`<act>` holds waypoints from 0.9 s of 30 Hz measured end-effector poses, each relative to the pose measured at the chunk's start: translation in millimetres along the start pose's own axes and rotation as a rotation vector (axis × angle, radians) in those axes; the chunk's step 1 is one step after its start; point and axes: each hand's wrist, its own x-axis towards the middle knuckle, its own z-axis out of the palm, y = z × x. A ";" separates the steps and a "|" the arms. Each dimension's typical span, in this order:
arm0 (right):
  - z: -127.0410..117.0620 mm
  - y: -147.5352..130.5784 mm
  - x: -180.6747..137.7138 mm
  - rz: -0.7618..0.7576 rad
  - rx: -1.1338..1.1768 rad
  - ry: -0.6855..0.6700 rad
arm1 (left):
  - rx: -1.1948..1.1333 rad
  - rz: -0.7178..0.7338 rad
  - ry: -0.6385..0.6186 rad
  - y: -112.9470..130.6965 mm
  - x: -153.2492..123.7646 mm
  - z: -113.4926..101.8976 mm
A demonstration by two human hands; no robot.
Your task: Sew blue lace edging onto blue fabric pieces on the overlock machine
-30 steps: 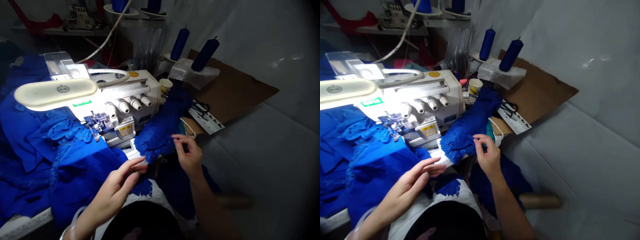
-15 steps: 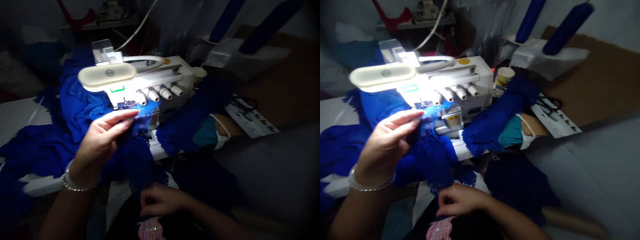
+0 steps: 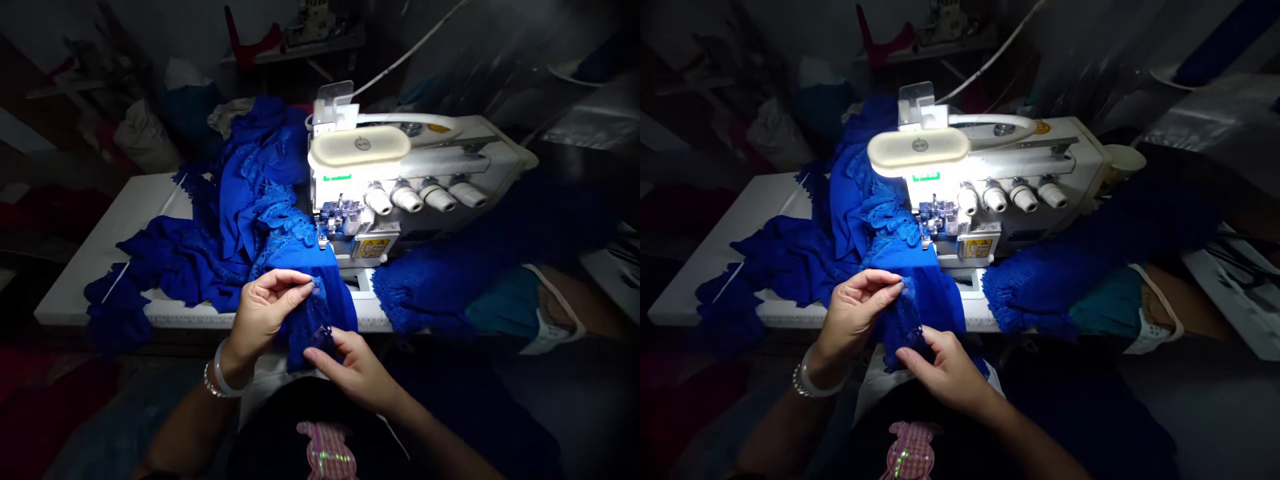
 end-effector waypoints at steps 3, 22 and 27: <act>0.3 3.6 -0.4 0.021 0.078 0.091 | 0.012 0.002 0.001 -0.2 1.8 0.6; -40.6 7.2 43.4 -0.167 -0.261 0.454 | 0.977 0.707 0.082 5.4 61.8 5.4; -48.2 -13.0 44.8 -0.119 -0.287 0.178 | 1.242 0.787 -0.106 11.0 48.3 -1.3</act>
